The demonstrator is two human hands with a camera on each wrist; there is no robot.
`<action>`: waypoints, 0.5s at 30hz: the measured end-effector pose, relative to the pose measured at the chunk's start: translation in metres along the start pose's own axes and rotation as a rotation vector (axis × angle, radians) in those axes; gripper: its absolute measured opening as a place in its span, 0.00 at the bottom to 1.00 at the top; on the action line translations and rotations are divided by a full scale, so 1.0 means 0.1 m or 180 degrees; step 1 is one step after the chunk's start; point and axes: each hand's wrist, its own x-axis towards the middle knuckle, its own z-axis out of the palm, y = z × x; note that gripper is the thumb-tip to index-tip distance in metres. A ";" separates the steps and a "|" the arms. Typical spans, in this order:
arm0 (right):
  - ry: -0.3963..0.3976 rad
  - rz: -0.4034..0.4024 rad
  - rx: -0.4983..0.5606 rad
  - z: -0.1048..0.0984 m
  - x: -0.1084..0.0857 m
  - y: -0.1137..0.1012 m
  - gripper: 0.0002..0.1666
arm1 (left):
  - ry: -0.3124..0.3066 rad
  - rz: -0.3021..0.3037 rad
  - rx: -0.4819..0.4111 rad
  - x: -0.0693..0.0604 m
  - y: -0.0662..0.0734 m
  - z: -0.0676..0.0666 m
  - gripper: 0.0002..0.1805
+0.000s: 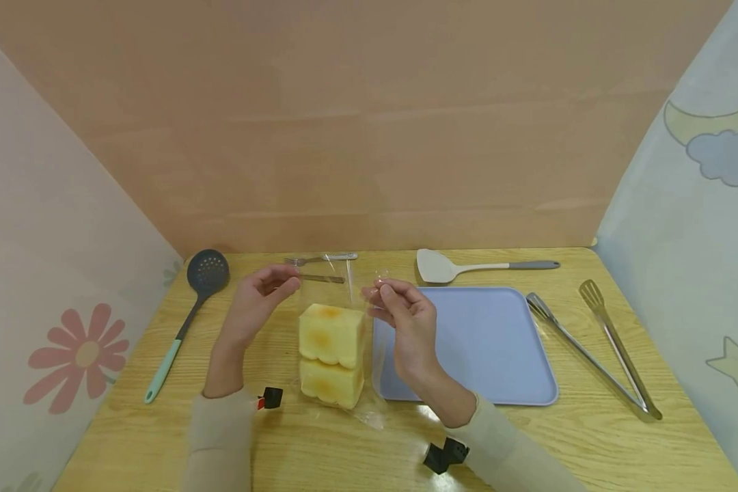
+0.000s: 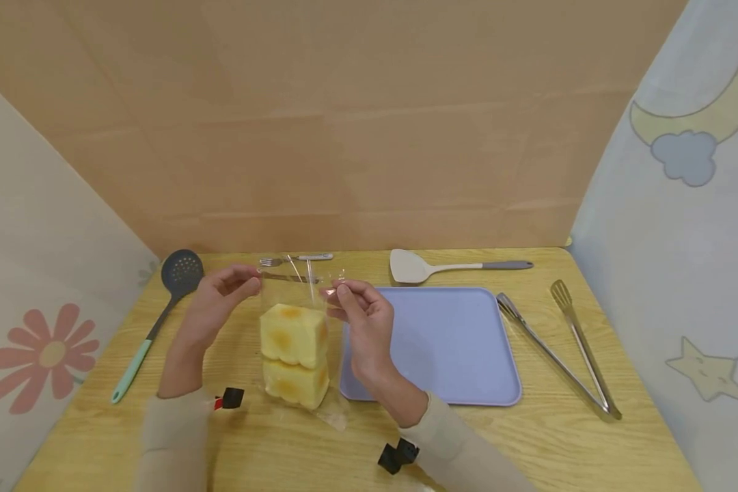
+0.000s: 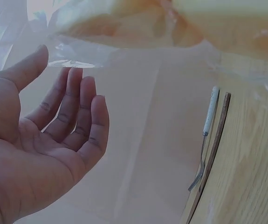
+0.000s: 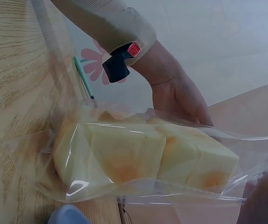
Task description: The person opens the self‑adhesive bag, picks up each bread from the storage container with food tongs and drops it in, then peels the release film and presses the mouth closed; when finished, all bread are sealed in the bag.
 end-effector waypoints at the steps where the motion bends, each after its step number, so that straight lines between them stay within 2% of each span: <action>1: -0.0003 0.0002 0.0000 0.00 0.00 0.00 0.08 | -0.0001 0.0000 0.0044 0.00 0.00 0.02 0.13; 6: -0.0013 0.0035 -0.0010 -0.01 0.00 0.00 0.07 | 0.0003 0.0051 0.0125 0.02 -0.03 0.06 0.09; 8: -0.0003 0.0057 -0.0011 -0.02 0.01 0.00 0.07 | -0.0052 0.0105 0.0055 0.03 -0.05 0.07 0.09; 11: 0.0029 0.0092 -0.0044 -0.03 0.02 0.00 0.07 | -0.0215 0.0153 -0.0302 0.03 -0.08 0.10 0.10; 15: 0.0092 0.0124 -0.0092 -0.07 0.06 -0.01 0.06 | -0.0327 0.0051 -0.0989 0.05 -0.12 0.19 0.13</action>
